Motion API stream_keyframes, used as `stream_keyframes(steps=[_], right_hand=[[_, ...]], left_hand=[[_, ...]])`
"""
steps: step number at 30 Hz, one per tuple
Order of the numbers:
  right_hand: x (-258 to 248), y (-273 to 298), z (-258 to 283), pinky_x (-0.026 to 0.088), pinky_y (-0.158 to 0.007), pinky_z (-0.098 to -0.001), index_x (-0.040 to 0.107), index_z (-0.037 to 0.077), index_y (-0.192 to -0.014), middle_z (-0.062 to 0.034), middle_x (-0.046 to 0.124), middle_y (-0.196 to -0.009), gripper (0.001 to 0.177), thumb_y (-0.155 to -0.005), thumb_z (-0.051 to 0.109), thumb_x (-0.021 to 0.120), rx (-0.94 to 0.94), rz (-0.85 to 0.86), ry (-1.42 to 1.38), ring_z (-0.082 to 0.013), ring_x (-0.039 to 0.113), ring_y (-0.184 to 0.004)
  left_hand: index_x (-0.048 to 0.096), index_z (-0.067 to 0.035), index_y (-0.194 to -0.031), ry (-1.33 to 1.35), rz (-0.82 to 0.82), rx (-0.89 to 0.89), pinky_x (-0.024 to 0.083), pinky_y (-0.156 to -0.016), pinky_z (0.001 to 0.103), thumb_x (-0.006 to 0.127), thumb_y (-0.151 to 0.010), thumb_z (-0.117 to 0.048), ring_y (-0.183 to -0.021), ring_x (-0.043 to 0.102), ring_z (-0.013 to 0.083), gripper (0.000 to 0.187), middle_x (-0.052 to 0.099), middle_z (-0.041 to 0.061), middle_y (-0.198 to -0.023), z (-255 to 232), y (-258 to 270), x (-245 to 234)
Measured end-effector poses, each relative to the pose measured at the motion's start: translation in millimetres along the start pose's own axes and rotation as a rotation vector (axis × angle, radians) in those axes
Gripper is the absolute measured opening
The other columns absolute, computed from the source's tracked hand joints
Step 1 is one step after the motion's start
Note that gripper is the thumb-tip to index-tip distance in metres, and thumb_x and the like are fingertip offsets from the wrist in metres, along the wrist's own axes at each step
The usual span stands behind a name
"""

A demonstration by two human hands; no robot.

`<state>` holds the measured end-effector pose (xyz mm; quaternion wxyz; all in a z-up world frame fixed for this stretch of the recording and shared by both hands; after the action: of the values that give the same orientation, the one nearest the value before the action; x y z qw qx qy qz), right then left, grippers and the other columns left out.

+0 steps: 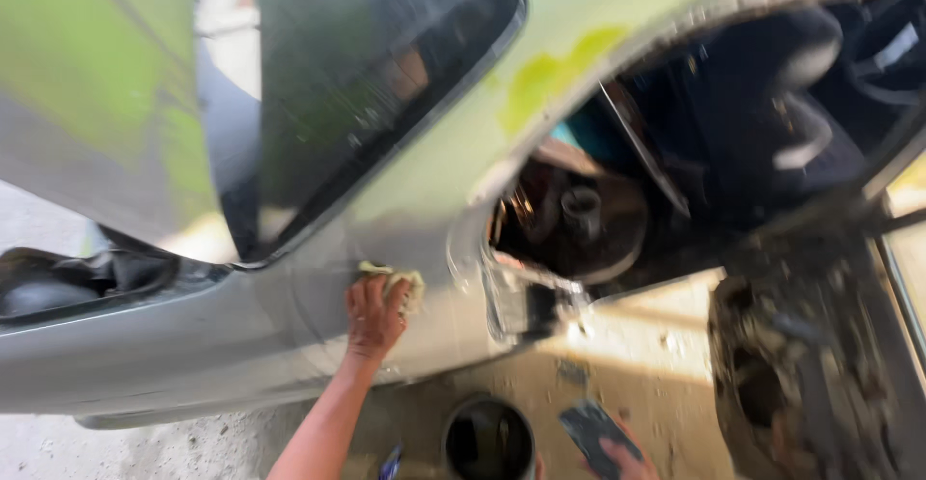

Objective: The person sands the rear quarter panel of a light green car using a sanding block. They repeatedly wipe the surface with a cloth and sand the area around the rear window and door frame.

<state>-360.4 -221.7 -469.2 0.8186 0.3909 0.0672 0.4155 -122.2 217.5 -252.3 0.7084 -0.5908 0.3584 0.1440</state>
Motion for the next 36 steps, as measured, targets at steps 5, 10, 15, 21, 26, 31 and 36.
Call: stream_keyframes(steps=[5,10,15,21,26,31,36], right_hand=[[80.8,99.1,0.7,0.051,-0.073,-0.0636,0.054,-0.004,-0.136,-0.0258,0.061,-0.121,0.052,-0.084,-0.006,0.051,0.067,0.018,-0.234,-0.0446,0.058,-0.1],[102.1,72.2,-86.4,0.052,-0.087,-0.065,0.053,-0.004,-0.139,-0.0334,0.061,-0.121,0.06,-0.079,-0.002,0.056,0.185,0.028,-0.378,-0.0534,0.058,-0.106],[71.1,-41.8,-247.3,0.051,-0.097,-0.0593,0.054,-0.006,-0.137,-0.029,0.061,-0.122,0.052,-0.085,-0.006,0.054,0.303,-0.098,-0.414,-0.0418,0.058,-0.111],[30.0,-249.4,-417.1,0.025,-0.115,-0.0388,0.019,0.012,-0.157,-0.0135,0.024,-0.161,0.079,-0.086,0.02,0.053,-0.14,0.176,1.001,-0.0293,0.024,-0.148],[16.2,-384.1,-523.0,0.02,-0.119,-0.0506,0.001,0.005,-0.158,-0.0206,0.003,-0.165,0.085,-0.089,0.015,0.05,-0.306,0.225,1.661,-0.0381,0.003,-0.152],[3.1,-422.6,-585.5,0.019,-0.122,-0.037,0.001,0.006,-0.157,-0.0231,-0.004,-0.164,0.082,-0.09,0.006,0.048,-0.168,0.328,1.277,-0.0325,-0.001,-0.153],[13.6,-363.0,-523.3,0.046,-0.085,-0.0398,0.055,0.014,-0.11,-0.0122,0.063,-0.111,0.043,-0.078,0.041,0.059,-0.339,0.138,1.215,-0.0308,0.062,-0.105]], left_hand=[[0.065,-0.024,-0.11,0.089,0.177,-0.159,0.041,-0.08,0.051,0.076,-0.049,-0.017,-0.098,0.051,0.0387,0.062,0.056,0.012,-0.119,-8.0,66.9,-3.7],[0.062,-0.003,-0.109,0.61,0.195,-0.491,0.041,-0.084,0.047,0.057,-0.069,-0.004,-0.1,0.051,0.0381,0.04,0.055,0.02,-0.104,-36.1,125.3,-12.1],[0.065,-0.013,-0.099,0.861,0.827,-1.202,0.047,-0.08,0.036,0.068,-0.075,-0.011,-0.096,0.059,0.0233,0.025,0.054,0.006,-0.114,-116.1,343.7,85.0],[0.064,-0.017,-0.1,0.771,1.195,-0.832,0.047,-0.081,0.043,0.078,-0.056,-0.027,-0.094,0.061,0.0316,0.047,0.062,0.008,-0.103,-208.3,558.1,308.0],[0.037,-0.01,-0.145,0.45,1.582,-0.367,0.046,-0.104,0.048,0.069,-0.082,-0.019,-0.127,0.049,0.0403,0.071,0.043,0.018,-0.142,-246.7,692.5,482.2],[0.069,-0.008,-0.105,0.381,1.223,-0.2,0.053,-0.079,0.05,0.048,-0.093,-0.015,-0.086,0.067,0.0371,0.025,0.07,0.017,-0.091,-245.8,723.8,515.4],[0.061,-0.017,-0.114,0.556,1.348,-0.606,0.047,-0.087,0.053,0.065,-0.075,-0.021,-0.105,0.06,0.0443,0.039,0.065,0.017,-0.109,-217.8,664.7,419.7]])
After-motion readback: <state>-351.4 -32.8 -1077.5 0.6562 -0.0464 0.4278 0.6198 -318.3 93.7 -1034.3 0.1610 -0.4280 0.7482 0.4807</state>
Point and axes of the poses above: each hand's wrist, its own y-axis away from the middle knuckle, its own x-axis out of the palm, z = x × y, the point moved 8 cm from there along -y, towards the middle knuckle
